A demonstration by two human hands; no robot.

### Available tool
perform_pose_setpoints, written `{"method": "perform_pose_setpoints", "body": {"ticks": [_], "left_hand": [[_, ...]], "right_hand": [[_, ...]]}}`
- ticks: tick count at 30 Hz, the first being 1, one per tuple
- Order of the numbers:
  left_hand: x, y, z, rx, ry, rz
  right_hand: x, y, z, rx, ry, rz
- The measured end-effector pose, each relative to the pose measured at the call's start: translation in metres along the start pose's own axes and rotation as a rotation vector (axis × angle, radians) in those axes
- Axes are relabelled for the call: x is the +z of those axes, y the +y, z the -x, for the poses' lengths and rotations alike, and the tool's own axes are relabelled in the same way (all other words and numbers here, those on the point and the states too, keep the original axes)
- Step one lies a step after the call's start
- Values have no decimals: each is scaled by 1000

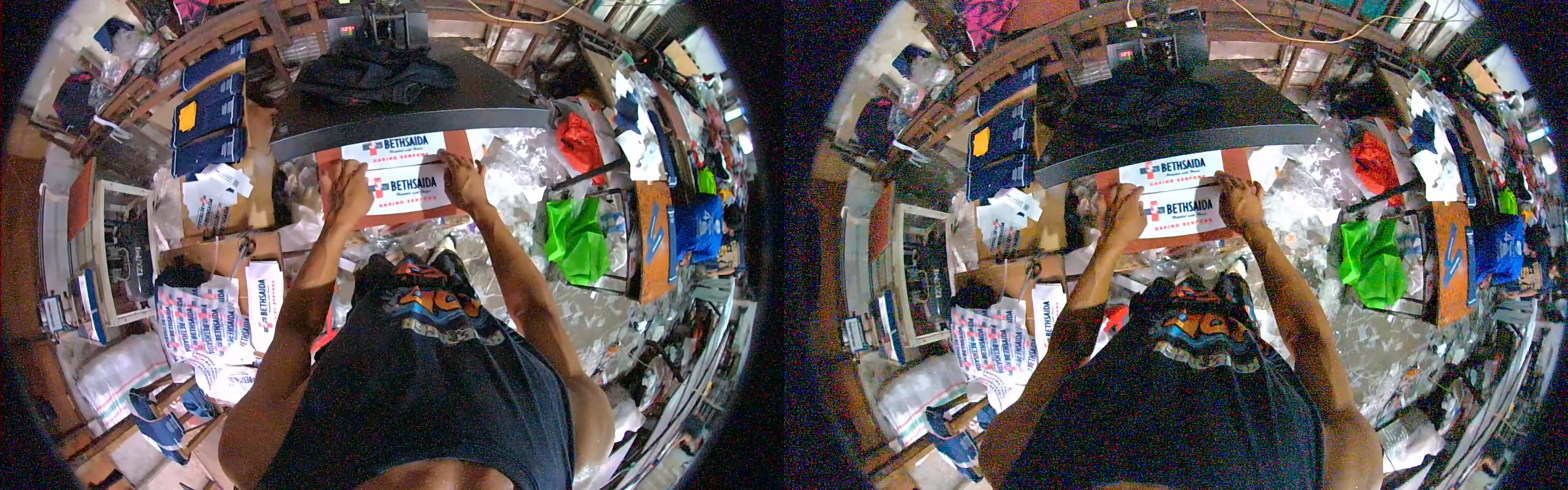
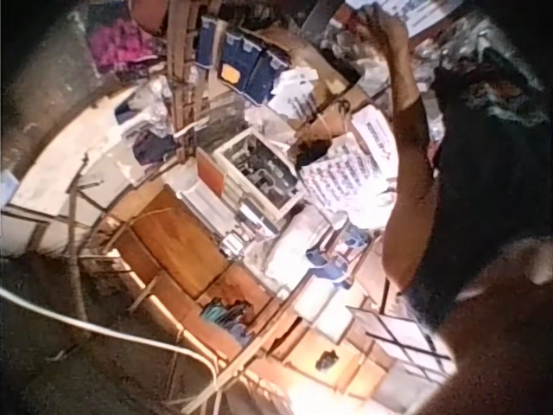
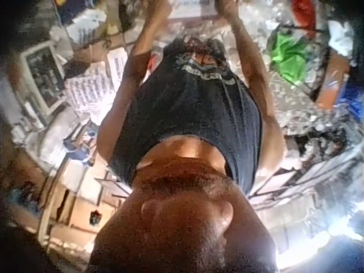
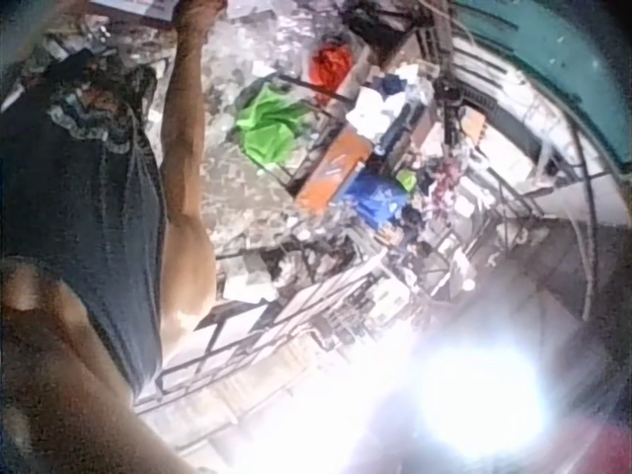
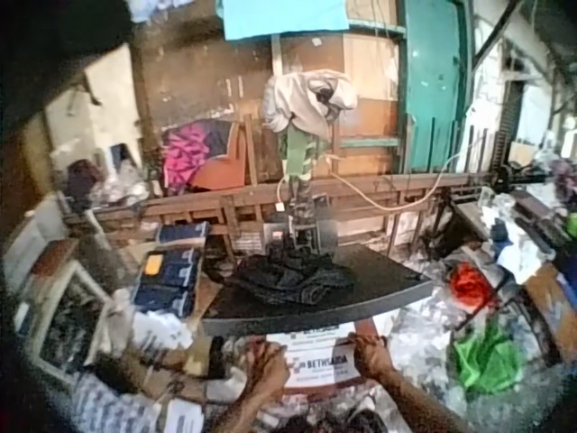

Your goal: Applying heat transfer labels to garments using a heat press machine.

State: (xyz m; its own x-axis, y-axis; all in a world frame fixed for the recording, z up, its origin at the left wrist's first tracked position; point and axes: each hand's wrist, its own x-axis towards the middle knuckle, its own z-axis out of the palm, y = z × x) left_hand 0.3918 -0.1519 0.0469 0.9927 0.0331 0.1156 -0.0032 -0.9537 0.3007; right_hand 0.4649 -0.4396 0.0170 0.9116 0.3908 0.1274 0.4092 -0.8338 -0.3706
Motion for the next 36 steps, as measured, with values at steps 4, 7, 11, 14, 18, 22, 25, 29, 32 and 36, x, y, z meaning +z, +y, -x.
{"method": "perform_pose_setpoints", "body": {"ticks": [4,7,11,14,18,22,25,29,32,36], "left_hand": [[5,-4,3,37,72,1],[8,-5,4,26,78,17],[7,-5,5,22,59,44],[6,-6,3,44,69,30],[5,-6,1,63,50,-5],[8,-6,-2,44,30,17],[11,-13,7,87,136,84],[-12,8,51,71,328,155],[-11,12,117,-290,215,537],[47,-2,211,-338,245,766]], "right_hand": [[3,1,1,-9,23,1],[4,3,1,-15,26,2],[8,7,1,-6,47,25],[10,7,-2,-15,65,23],[9,2,-1,-44,118,15],[-4,3,-9,-50,61,-38],[-12,0,-6,-136,155,-179],[-20,15,47,-78,370,-243],[-7,19,102,268,491,-566],[78,118,209,445,366,-1171]]}}
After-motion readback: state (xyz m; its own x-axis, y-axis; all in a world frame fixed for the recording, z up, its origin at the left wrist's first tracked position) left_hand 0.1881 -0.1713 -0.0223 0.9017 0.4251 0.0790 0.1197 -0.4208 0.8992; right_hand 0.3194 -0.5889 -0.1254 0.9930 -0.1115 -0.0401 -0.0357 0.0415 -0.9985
